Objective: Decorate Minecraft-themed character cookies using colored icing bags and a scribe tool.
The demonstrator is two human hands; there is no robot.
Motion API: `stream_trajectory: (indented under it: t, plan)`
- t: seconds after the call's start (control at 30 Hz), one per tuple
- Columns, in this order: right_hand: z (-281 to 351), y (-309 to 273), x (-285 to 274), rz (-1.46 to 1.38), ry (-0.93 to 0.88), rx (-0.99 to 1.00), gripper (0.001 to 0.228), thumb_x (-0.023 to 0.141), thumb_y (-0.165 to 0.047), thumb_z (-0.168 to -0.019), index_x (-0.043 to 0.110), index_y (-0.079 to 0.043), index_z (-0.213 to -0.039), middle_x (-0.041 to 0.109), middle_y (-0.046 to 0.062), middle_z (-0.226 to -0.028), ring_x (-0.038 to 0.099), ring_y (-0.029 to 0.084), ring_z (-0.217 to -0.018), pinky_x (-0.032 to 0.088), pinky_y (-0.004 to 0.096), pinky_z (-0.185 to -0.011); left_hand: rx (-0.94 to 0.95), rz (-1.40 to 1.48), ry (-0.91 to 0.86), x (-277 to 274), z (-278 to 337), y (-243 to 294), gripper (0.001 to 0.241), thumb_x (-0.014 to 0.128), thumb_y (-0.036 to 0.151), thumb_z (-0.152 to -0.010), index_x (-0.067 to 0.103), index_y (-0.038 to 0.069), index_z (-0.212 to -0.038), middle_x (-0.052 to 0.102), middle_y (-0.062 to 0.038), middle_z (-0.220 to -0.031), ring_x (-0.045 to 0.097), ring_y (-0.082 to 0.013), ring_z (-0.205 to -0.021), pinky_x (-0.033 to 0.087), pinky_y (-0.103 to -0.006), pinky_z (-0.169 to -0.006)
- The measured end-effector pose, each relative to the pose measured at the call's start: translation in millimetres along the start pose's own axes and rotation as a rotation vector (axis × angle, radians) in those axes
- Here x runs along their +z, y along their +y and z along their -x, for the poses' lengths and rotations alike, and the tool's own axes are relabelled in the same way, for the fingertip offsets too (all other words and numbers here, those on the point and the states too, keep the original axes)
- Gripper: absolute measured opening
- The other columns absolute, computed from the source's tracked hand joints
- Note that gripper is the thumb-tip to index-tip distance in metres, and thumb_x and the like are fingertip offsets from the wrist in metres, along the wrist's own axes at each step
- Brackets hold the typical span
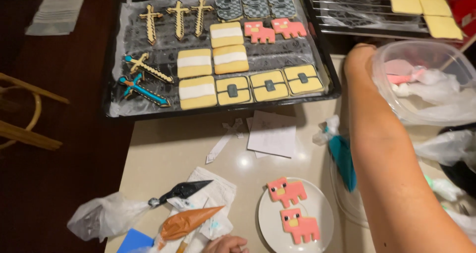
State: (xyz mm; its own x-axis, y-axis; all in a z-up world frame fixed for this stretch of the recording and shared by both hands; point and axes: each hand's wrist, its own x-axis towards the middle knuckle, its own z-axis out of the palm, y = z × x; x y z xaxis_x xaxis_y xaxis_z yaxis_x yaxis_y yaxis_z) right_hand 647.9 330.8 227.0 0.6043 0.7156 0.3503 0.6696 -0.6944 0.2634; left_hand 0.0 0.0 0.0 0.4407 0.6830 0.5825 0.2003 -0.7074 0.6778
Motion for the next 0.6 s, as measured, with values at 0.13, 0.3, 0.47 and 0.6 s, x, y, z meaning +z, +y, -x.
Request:
stream_trajectory:
  t: [0.13,0.3,0.47,0.6]
  plan:
    - [14.1,16.2,17.8,-0.009,0.053,-0.038,0.026,0.061,-0.012,-0.09,0.07,0.001,-0.111,0.071,0.026,-0.111,0.068,0.043,-0.104,0.054,0.055,-0.089,-0.086,0.053,0.01,-37.1,-102.1,72.0,0.03,0.085,0.01,-0.069,0.069,0.014,-0.095,0.061,0.003,-0.052,0.063,-0.0151,-0.045,0.056,-0.033,-0.057]
    - [22.4,22.3,24.5,-0.119,0.212,-0.235,0.024,0.059,-0.01,-0.097,0.068,0.001,-0.117,0.07,0.027,-0.11,0.067,0.045,-0.105,0.056,0.051,-0.085,-0.088,0.101,-0.039,-66.2,-141.0,115.6,0.028,0.08,0.007,-0.074,0.068,0.01,-0.099,0.062,0.001,-0.058,0.066,-0.0169,-0.054,0.057,-0.0336,-0.064]
    - [75.6,-1.0,-24.4,-0.131,0.312,-0.394,0.047,0.065,-0.017,-0.089,0.062,0.005,-0.131,0.066,0.028,-0.115,0.064,0.046,-0.105,0.055,0.056,-0.074,-0.148,0.103,-0.098,-78.5,-153.4,134.2,0.026,0.08,0.005,-0.076,0.068,0.007,-0.099,0.063,-0.001,-0.063,0.066,-0.0189,-0.06,0.054,-0.0346,-0.068]
    - [135.8,-9.7,-77.0,-0.149,0.254,-0.482,0.045,0.063,-0.02,-0.09,0.062,0.001,-0.129,0.065,0.025,-0.119,0.063,0.046,-0.101,0.054,0.054,-0.07,-0.131,0.111,-0.119,-85.7,-158.4,143.7,0.024,0.077,0.005,-0.079,0.066,0.006,-0.101,0.062,-0.002,-0.064,0.065,-0.0207,-0.064,0.052,-0.0363,-0.066]
